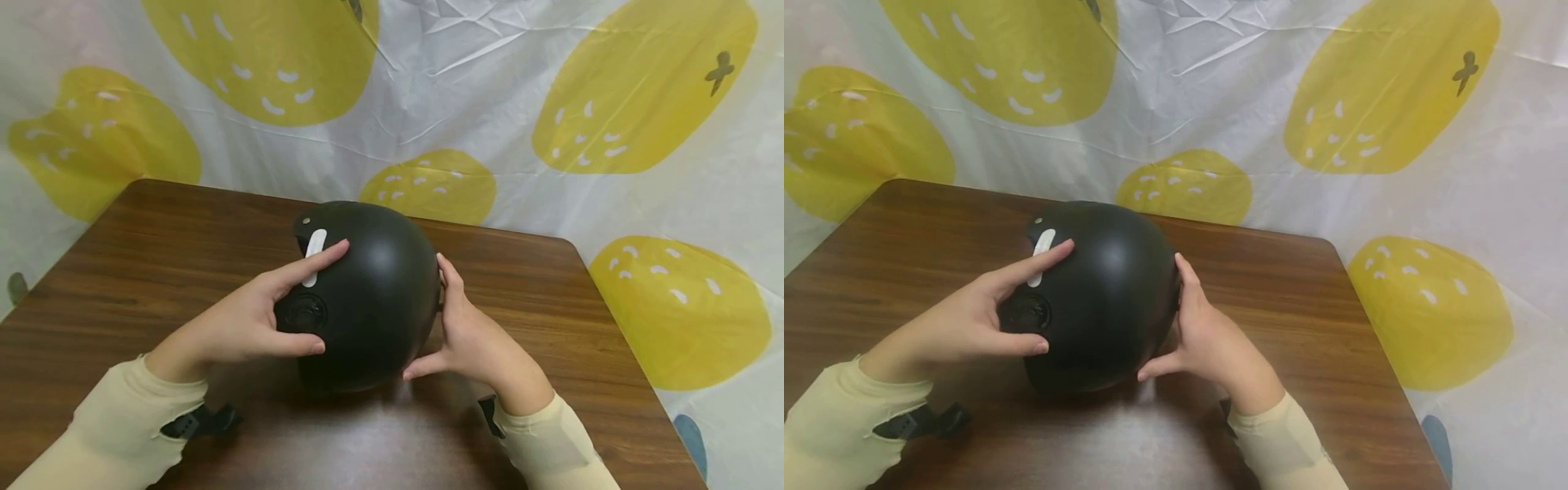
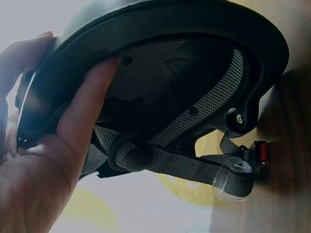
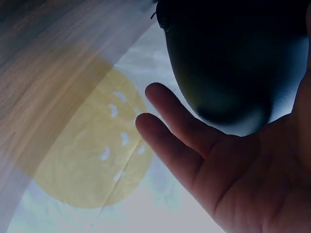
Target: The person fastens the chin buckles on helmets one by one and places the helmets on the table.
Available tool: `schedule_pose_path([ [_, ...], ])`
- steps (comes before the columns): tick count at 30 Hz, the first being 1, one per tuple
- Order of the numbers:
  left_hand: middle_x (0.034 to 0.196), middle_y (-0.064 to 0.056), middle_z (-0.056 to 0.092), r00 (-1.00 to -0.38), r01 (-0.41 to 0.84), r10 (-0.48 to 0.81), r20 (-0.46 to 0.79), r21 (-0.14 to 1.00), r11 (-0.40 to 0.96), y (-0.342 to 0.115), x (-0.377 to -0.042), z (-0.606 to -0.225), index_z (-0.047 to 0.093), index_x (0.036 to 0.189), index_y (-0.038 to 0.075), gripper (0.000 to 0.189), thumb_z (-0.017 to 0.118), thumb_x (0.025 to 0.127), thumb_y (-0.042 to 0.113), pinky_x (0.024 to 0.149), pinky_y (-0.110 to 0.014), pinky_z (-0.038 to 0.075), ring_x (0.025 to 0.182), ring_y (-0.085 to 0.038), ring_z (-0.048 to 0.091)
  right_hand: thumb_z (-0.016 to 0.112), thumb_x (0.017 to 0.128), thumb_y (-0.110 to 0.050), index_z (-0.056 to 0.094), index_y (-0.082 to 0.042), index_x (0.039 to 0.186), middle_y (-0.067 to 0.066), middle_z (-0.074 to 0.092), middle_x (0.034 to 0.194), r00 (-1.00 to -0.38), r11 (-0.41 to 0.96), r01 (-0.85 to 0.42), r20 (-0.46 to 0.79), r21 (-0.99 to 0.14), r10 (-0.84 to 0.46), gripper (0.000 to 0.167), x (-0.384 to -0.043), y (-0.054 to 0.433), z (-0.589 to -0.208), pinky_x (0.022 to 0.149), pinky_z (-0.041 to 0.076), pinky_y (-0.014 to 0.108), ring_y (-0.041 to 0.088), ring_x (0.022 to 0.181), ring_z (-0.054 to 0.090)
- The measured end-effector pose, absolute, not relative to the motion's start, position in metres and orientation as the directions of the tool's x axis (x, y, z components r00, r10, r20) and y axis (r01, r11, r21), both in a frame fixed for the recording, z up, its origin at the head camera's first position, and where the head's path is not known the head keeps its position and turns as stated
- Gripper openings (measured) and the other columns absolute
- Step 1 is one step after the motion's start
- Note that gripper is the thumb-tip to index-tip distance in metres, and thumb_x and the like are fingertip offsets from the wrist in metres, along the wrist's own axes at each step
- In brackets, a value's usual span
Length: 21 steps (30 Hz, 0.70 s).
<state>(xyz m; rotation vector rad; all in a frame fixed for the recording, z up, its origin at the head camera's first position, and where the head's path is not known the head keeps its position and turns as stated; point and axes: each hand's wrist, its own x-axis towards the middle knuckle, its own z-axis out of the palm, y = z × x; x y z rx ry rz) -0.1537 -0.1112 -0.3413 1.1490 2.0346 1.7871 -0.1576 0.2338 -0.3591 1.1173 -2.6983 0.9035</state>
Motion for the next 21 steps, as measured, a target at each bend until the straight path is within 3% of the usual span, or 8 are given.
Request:
schedule_pose_path([
  [13,0.17,0.006,0.034,-0.671,0.483,0.652,0.352,0.875,0.025,-0.106,-0.148,-0.337,0.031,0.169,0.036,0.105,0.089,0.088,0.006,0.109,-0.033,0.048,0.142,-0.021,0.052,0.11,0.051,-0.04,-0.009,-0.013,0.165,0.015,0.028,0.168,-0.798,0.655,-0.593,0.235,-0.469,-0.555,0.167,-0.154,0.235,-0.356,0.106,0.049,0.053,0.032,0.125,0.064],
  [21,0.17,0.002,0.034,-0.652,0.532,0.658,0.378,0.846,0.041,-0.105,-0.142,-0.335,0.028,0.17,0.031,0.103,0.088,0.09,0.008,0.111,-0.03,0.045,0.145,-0.022,0.046,0.11,0.049,-0.044,-0.007,-0.013,0.166,0.019,0.038,0.163,-0.81,0.676,-0.578,0.223,-0.457,-0.542,0.168,-0.153,0.235,-0.357,0.104,0.051,0.051,0.03,0.116,0.069],
])
